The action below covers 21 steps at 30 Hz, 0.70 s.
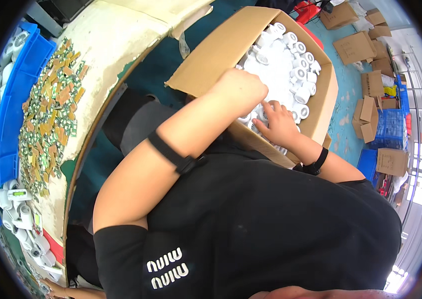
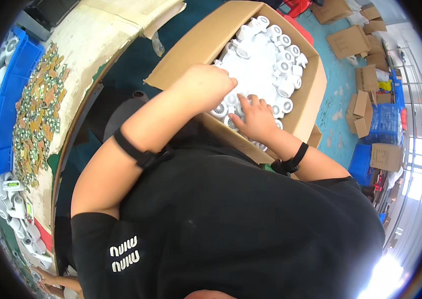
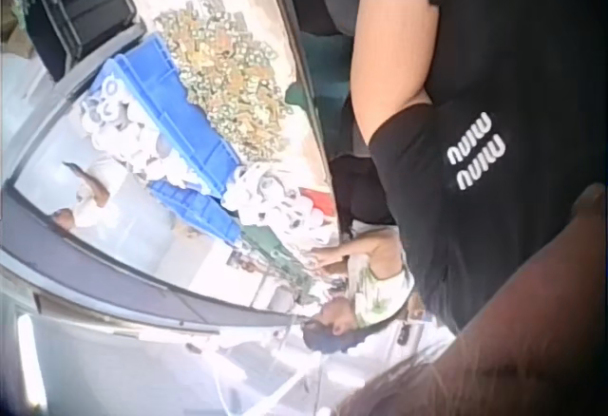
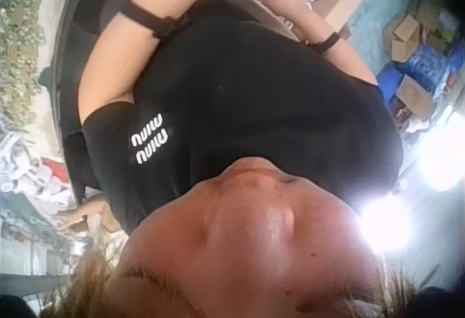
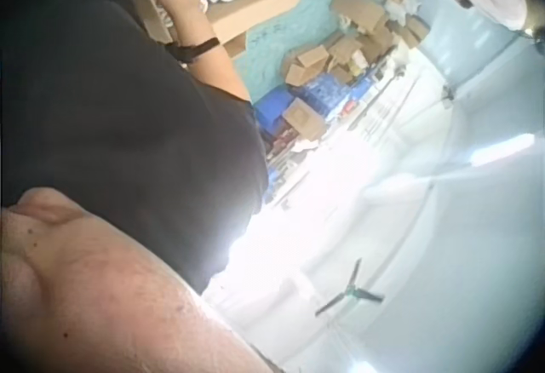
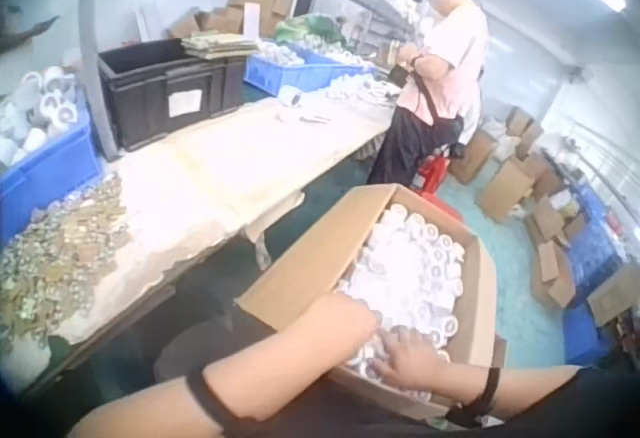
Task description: The recorder is assembling small plastic housing components and electronic boards at a factory workbench.
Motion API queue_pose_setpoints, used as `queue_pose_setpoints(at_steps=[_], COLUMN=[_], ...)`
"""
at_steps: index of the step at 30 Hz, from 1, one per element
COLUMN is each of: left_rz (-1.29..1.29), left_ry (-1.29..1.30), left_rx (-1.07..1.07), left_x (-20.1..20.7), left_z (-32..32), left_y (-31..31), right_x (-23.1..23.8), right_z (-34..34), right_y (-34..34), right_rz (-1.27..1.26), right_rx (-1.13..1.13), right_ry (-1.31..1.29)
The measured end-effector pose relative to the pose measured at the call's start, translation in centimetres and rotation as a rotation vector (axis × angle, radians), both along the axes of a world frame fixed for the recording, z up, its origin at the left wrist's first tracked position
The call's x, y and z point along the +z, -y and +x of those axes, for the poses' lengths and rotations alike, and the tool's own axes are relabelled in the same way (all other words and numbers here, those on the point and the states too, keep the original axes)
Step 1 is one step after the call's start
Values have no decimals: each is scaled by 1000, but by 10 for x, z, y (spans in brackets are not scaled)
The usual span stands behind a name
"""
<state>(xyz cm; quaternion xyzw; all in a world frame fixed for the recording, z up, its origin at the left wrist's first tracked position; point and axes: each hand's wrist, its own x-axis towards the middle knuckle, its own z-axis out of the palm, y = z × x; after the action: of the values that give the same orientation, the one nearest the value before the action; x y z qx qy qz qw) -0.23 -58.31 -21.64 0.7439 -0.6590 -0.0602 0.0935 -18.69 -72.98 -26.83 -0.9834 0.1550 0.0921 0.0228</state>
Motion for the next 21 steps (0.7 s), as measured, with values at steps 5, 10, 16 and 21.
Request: queue_pose_setpoints(at_steps=[5, 10, 16, 21], left_rz=[611, 669, 557, 368], left_ry=[-132, -215, -311, -378], left_rx=[74, 128, 131, 193], left_x=[-30, -35, -50, -76], left_z=[-20, -26, -24, -23], left_y=[33, 39, 29, 24], right_x=[20, 24, -6, -10], right_z=[3, 9, -21, -15], right_y=[14, 28, 30, 28], right_rz=[160, 220, 140, 196], right_rx=[175, 342, 417, 546], right_ry=[-295, -387, -145, -32])
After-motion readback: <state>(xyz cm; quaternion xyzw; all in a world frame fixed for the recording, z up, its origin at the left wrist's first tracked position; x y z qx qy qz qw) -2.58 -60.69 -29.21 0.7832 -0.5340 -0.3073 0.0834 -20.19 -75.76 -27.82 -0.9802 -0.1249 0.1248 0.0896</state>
